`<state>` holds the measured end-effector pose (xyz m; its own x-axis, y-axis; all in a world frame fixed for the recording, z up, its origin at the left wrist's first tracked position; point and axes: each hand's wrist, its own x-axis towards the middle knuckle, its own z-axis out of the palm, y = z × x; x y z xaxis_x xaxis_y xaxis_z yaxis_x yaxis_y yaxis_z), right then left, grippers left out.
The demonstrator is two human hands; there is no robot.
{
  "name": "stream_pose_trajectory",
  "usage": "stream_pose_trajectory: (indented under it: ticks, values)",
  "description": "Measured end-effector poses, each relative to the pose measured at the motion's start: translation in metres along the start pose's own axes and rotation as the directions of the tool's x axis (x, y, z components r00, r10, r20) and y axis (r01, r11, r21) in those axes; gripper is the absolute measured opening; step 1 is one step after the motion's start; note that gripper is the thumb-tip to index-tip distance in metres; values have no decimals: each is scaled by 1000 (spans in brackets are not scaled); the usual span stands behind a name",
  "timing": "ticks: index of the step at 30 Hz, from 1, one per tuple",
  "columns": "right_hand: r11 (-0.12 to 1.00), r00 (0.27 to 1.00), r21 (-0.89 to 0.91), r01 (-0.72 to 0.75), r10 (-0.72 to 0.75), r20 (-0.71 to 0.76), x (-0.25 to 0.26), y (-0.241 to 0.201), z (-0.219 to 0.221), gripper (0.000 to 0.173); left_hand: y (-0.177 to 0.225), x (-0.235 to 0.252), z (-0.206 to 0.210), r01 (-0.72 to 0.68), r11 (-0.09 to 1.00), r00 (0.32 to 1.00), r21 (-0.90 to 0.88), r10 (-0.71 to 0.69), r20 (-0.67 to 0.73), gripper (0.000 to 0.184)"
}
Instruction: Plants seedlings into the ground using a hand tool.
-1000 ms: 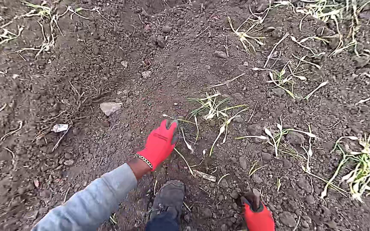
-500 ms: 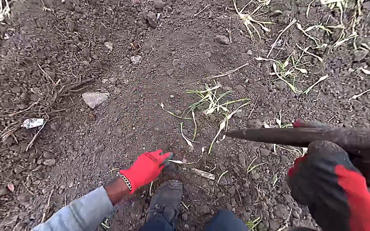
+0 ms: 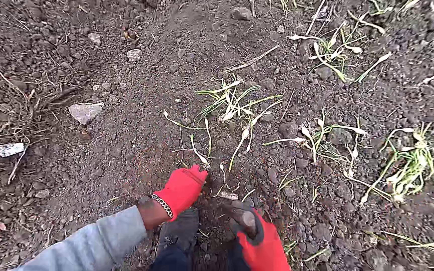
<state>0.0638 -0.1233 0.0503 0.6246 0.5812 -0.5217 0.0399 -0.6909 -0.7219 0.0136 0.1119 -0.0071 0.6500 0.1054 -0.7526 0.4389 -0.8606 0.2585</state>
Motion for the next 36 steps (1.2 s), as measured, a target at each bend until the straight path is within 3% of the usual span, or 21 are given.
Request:
stream_pose_trajectory:
  ticks: [3,5,7,10,12,13,15,17,18,19,20,21,23,24,25,27,29,30,32,34,36]
  values:
    - [987,988,-23,-156,156,-19,17,29,13,46,16,18,0,-153,987,955,49,160,-249,43]
    - [983,986,-76,-166,167,6,31,0,-20,46,29,45,8,-276,958,937,80,286,-198,36]
    - [999,1000,-53,-6,6,4,33,-46,-65,37,32,44,14,-318,946,934,61,323,-150,25]
    - [875,909,247,416,-410,-78,47,-130,-116,9,4,4,21,-185,970,936,-159,124,-330,20]
    - [822,928,448,352,-369,-52,69,-180,-116,15,-30,-31,30,-109,943,795,-315,-108,-597,19]
    - [851,949,454,265,-313,34,82,-192,-104,21,-47,-50,30,-59,925,712,-375,-225,-665,18]
    - [925,958,276,261,-282,42,105,-172,-46,17,-81,-80,16,27,873,572,-487,-414,-709,18]
    - [982,976,70,174,-181,117,136,-119,52,25,-107,-87,-9,46,833,431,-552,-515,-741,19]
    - [995,980,-8,95,-92,177,144,-88,99,29,-110,-85,-18,43,812,401,-581,-547,-735,18]
    - [997,975,-62,41,-27,218,146,-67,128,33,-108,-76,-21,37,798,412,-602,-561,-718,17]
    - [996,971,-91,5,17,238,145,-60,134,35,-104,-61,-17,45,788,487,-614,-553,-676,15]
    - [996,973,-86,-10,30,230,140,-63,124,35,-99,-42,-7,86,786,615,-613,-526,-588,14]
    - [1000,984,-18,11,-7,177,105,-68,79,33,-88,-18,32,217,788,872,-576,-422,-248,18]
    - [999,989,16,35,-37,145,83,-67,56,34,-84,-18,47,244,803,919,-543,-370,-134,22]
    - [997,990,45,68,-73,124,68,-64,38,36,-84,-21,49,245,822,925,-513,-357,-130,27]
    - [996,987,37,83,-87,138,54,-38,26,41,-84,-30,33,216,872,866,-439,-378,-327,29]
    - [1000,990,24,3,-6,144,50,-6,33,41,-69,-27,10,126,935,816,-330,-287,-501,26]
    - [999,990,37,-34,29,137,54,-2,30,39,-60,-13,-3,45,962,822,-271,-190,-537,27]
    - [998,992,57,-13,6,126,65,-25,1,34,-43,29,-21,-69,987,909,-148,1,-417,32]
    - [980,979,145,139,-158,130,62,-70,-40,25,-32,49,-13,-162,985,947,-63,137,-289,27]
    - [862,865,254,438,-481,141,77,-127,-84,16,-34,40,-10,-207,976,922,-63,174,-345,24]
